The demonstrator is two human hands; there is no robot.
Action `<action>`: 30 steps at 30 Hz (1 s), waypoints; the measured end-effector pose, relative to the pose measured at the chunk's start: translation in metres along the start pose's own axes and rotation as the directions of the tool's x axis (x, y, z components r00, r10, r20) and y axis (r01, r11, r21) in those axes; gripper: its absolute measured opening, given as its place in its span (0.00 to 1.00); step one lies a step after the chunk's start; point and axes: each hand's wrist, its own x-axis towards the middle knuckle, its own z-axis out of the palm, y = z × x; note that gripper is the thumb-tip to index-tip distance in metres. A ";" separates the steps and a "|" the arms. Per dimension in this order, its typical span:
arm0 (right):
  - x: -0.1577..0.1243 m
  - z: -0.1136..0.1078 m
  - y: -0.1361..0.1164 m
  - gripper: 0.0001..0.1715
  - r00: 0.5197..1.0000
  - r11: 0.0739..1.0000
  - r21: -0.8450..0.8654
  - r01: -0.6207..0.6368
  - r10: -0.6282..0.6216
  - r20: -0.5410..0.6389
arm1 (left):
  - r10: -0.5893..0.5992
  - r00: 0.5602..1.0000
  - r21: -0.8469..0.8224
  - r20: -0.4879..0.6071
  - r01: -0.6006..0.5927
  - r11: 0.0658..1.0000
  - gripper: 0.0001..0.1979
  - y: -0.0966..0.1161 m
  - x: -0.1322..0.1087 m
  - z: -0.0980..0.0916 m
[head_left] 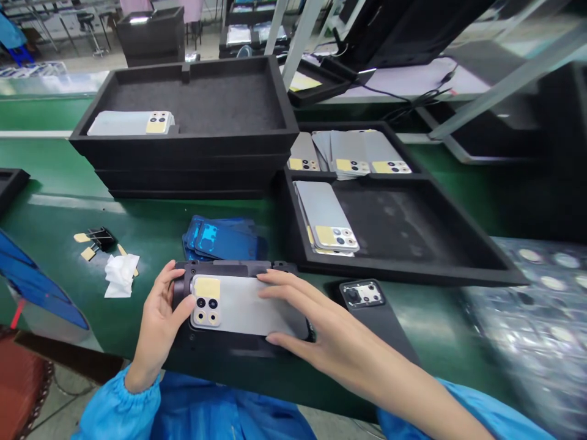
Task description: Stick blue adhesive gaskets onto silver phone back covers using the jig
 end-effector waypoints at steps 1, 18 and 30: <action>0.000 0.000 0.000 0.20 1.000 1.000 0.003 -0.001 0.001 0.003 | -0.001 1.000 0.004 0.005 0.001 1.000 0.22 -0.001 0.000 0.000; 0.002 0.001 0.003 0.16 1.000 0.999 0.048 -0.009 0.009 -0.018 | -0.032 0.999 -0.027 -0.043 0.031 0.999 0.29 0.000 -0.002 0.003; 0.005 0.000 0.002 0.16 1.000 0.998 0.054 -0.022 0.022 0.002 | -0.031 0.998 -0.030 -0.059 0.029 0.999 0.27 -0.001 -0.002 0.003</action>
